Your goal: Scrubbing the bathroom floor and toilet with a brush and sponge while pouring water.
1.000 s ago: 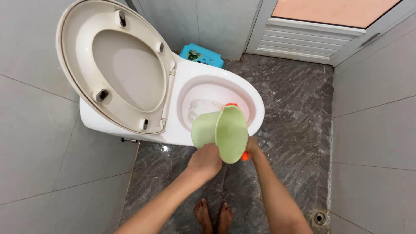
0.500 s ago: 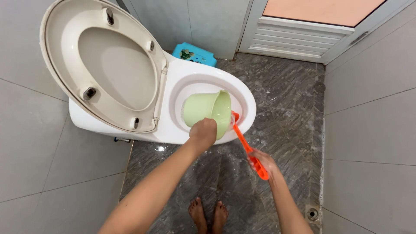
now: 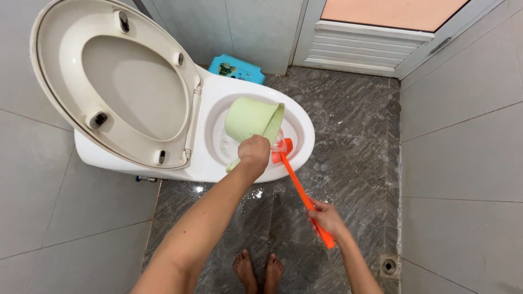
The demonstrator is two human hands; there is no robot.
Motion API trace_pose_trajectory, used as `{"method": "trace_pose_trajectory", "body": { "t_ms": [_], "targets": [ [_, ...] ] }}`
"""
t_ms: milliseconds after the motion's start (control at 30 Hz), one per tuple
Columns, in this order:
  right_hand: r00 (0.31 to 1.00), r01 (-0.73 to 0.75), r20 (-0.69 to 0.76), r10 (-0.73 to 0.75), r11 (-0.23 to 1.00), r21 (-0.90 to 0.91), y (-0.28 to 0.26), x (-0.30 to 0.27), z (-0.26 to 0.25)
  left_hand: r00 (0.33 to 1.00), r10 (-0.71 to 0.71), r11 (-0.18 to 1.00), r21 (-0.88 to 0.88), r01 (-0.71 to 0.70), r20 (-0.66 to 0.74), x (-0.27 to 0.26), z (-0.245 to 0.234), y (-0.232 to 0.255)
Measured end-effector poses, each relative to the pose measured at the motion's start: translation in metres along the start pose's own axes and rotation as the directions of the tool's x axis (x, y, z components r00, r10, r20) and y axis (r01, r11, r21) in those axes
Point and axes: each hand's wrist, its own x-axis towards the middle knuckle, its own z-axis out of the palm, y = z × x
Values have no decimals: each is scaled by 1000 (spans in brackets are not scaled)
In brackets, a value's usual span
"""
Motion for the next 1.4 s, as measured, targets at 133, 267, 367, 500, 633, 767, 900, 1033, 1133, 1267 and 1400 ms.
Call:
{"method": "trace_pose_trajectory", "body": {
  "t_ms": [133, 267, 367, 500, 633, 767, 900, 1033, 1133, 1267, 1400],
  "targets": [
    [986, 134, -51, -161, 928, -348, 3, 9, 9, 999, 28, 995, 96, -32, 43, -11, -28, 8],
    [881, 356, 29, -473, 619, -700, 2, 18, 10, 995, 93, 974, 205, -95, 20, 13, -4, 8],
    [925, 286, -24, -379, 736, -613, -10, 12, 17, 998, 62, 971, 233, -54, -27, 31, 14, 7],
    [993, 80, -54, -100, 951, -300, -24, 4, 17, 991, 40, 965, 263, -6, -126, 34, 10, 1],
    [972, 167, -42, -232, 802, -574, -48, 16, 7, 977, 52, 953, 303, 13, -205, 26, -5, -14],
    [871, 317, 190, -452, 224, -921, -90, 29, 9, 954, 4, 967, 245, 73, -301, 7, -36, -27],
    [901, 112, 219, -373, -288, -951, -103, 66, 3, 910, -12, 989, 126, 71, -414, -17, -58, -46],
    [890, 45, 179, -420, -310, -950, -107, 94, 6, 887, 24, 989, 142, 47, -461, -44, -80, -59],
    [990, -3, 70, -124, -512, -859, -121, 93, 30, 885, 9, 988, 140, 63, -465, -55, -86, -66],
    [929, -34, 169, -329, -530, -847, -130, 97, 48, 885, -28, 992, 99, 83, -465, -68, -101, -66],
    [969, -112, 43, -243, -589, -801, -137, 108, 52, 884, -55, 994, 59, 92, -465, -67, -109, -65]
  ]
}}
